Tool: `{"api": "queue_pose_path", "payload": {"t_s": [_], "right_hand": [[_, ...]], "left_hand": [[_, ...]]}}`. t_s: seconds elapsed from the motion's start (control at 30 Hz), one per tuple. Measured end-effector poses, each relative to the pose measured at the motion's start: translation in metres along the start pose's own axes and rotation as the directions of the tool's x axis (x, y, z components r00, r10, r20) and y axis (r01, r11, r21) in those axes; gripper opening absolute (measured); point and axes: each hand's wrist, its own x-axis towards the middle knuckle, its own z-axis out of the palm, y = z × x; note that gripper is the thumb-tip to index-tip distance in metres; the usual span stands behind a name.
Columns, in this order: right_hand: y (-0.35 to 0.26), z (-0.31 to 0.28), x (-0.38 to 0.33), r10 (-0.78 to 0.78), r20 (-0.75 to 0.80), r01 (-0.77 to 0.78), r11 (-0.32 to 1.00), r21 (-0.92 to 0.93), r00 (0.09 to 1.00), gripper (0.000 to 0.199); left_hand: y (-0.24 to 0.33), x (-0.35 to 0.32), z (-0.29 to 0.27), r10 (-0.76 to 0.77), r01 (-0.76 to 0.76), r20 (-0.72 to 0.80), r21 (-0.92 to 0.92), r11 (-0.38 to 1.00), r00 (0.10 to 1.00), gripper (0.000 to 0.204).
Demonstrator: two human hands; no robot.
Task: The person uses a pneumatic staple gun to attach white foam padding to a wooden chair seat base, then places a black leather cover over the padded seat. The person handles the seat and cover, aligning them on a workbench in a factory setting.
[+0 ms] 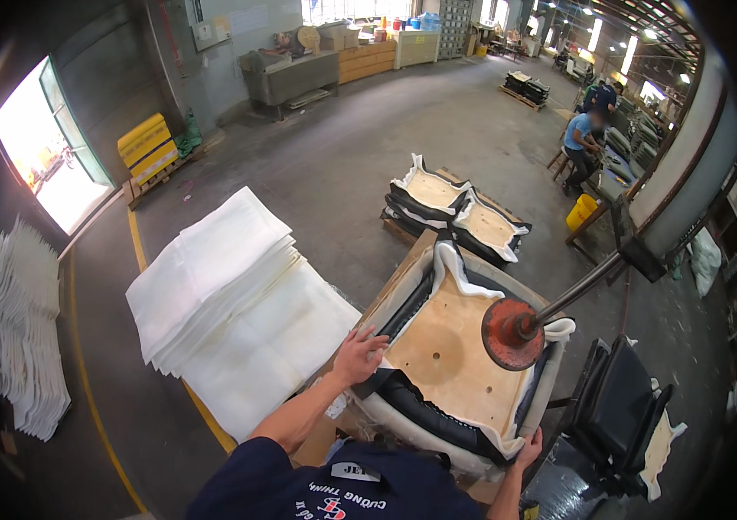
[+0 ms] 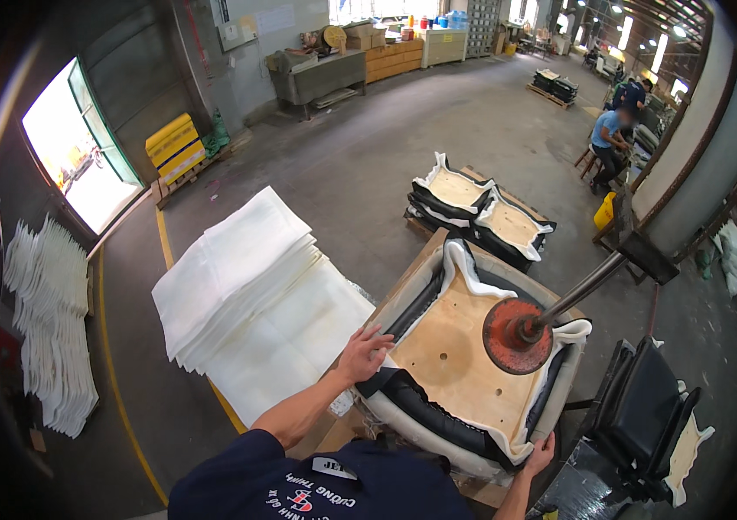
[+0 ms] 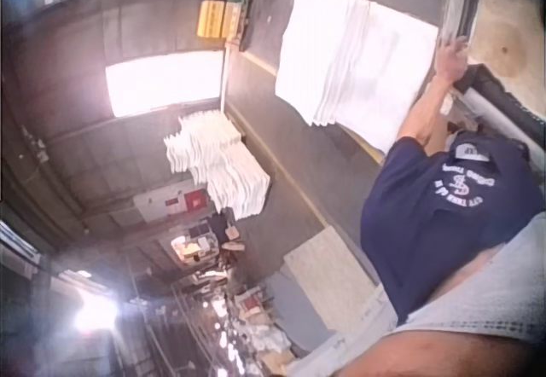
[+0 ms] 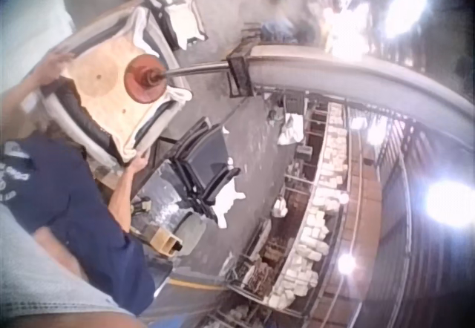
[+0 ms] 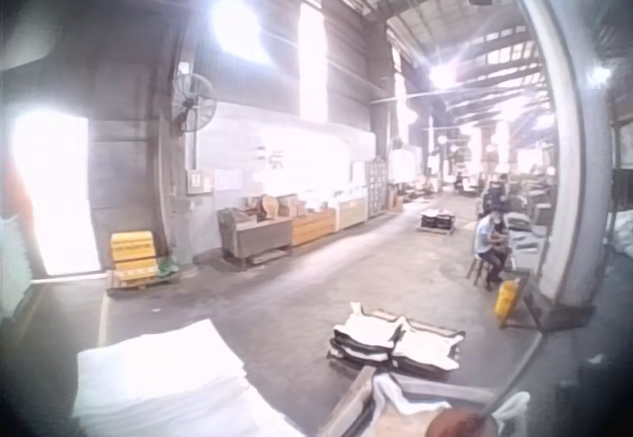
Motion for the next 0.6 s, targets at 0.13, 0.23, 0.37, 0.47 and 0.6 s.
{"api": "queue_pose_path", "payload": {"t_s": [0.13,0.23,0.37,0.47,0.6], "right_hand": [[0.01,-0.021,0.032,-0.055,0.001,0.054,0.993,0.104,0.998,0.053],[-0.095,-0.006,-0.014,-0.321,-0.108,0.316,0.947,-0.061,0.941,0.051],[-0.197,0.032,-0.04,-0.611,0.023,0.611,0.791,-0.014,0.791,0.046],[-0.243,0.098,-0.079,-0.692,0.291,0.7,0.708,0.092,0.661,0.053],[-0.266,0.191,-0.145,-0.711,0.67,0.829,0.493,0.263,0.211,0.089]], "left_hand": [[0.025,-0.012,-0.014,-0.259,0.177,-0.084,-0.531,0.829,0.962,0.037],[0.038,-0.045,-0.03,-0.411,0.18,-0.217,-0.656,0.733,0.885,0.038],[0.036,-0.063,-0.014,-0.575,0.041,-0.397,-0.798,0.601,0.715,0.04],[0.036,-0.07,-0.011,-0.632,0.107,-0.371,-0.803,0.587,0.681,0.04],[0.042,-0.07,-0.004,-0.646,0.121,-0.387,-0.792,0.598,0.658,0.039]]}}
